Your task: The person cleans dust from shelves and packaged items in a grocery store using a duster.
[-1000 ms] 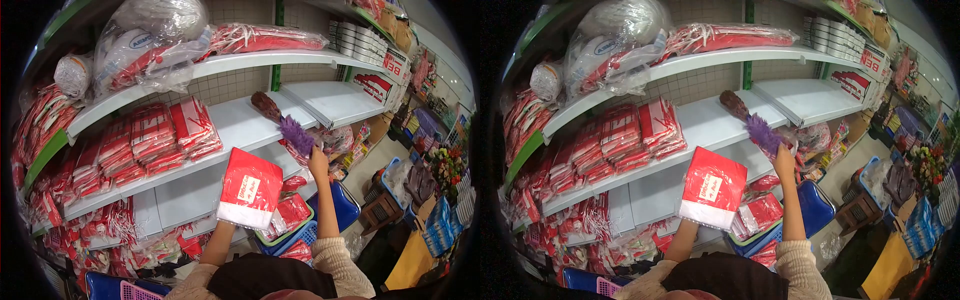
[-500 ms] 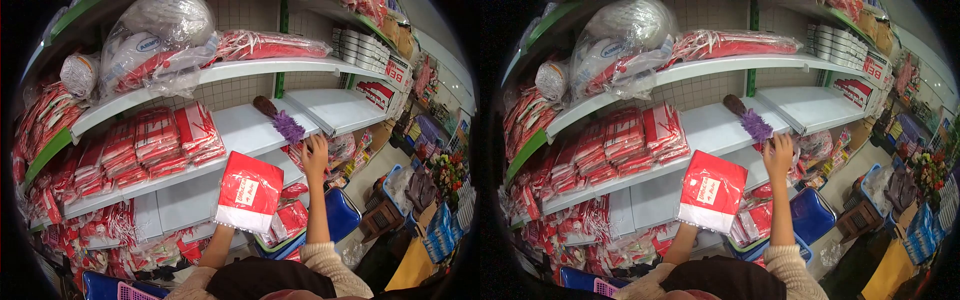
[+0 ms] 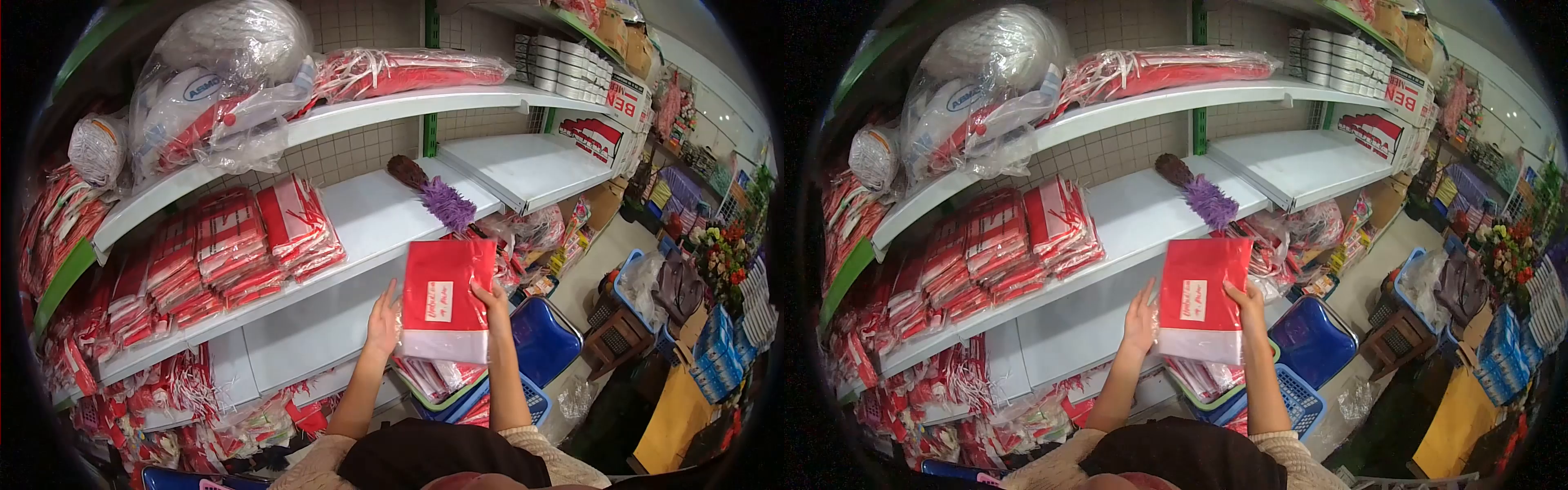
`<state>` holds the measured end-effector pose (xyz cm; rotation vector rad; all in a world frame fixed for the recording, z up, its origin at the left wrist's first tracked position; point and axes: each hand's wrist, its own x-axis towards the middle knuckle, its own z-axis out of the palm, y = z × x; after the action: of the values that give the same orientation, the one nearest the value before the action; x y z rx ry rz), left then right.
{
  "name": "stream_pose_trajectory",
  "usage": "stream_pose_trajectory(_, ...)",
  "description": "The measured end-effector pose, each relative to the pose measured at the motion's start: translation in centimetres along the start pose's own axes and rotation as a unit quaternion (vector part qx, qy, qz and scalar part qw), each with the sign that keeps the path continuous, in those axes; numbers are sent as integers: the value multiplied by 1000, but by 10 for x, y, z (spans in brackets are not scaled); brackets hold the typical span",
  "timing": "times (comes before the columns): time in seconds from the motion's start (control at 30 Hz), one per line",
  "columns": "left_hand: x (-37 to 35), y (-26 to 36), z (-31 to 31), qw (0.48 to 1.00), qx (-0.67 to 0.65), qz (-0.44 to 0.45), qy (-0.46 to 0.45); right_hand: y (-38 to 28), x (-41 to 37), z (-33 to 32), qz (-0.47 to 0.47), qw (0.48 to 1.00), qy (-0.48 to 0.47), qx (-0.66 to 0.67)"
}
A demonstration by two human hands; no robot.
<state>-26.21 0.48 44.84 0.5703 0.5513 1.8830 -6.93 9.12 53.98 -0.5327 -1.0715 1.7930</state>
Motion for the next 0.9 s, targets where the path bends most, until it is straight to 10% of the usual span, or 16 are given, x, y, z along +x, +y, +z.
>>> stream_pose_trajectory(0.23,-15,-15,33,990,7,-56,-128,15,-3,45,-41,966,-87,-239)
stream_pose_trajectory(0.3,-20,-30,27,995,41,-86,1,60,1,54,-170,913,-132,-346)
stream_pose_trajectory(0.47,-50,-23,8,992,3,-121,30,65,-8,77,89,960,-213,-161)
stream_pose_trajectory(0.57,-43,-17,12,993,-1,-117,25,42,1,80,-39,954,-141,-261)
stream_pose_trajectory(0.63,-29,-11,16,995,-7,-101,18,28,28,69,-270,875,-56,-397)
stream_pose_trajectory(0.7,-24,-7,17,995,-14,-94,16,0,58,55,-483,686,53,-542)
stream_pose_trajectory(0.77,-23,-3,18,995,-22,-92,13,-34,69,54,-450,596,130,-652)
stream_pose_trajectory(0.9,-27,3,14,995,-32,-89,17,-16,105,7,-343,587,142,-720)
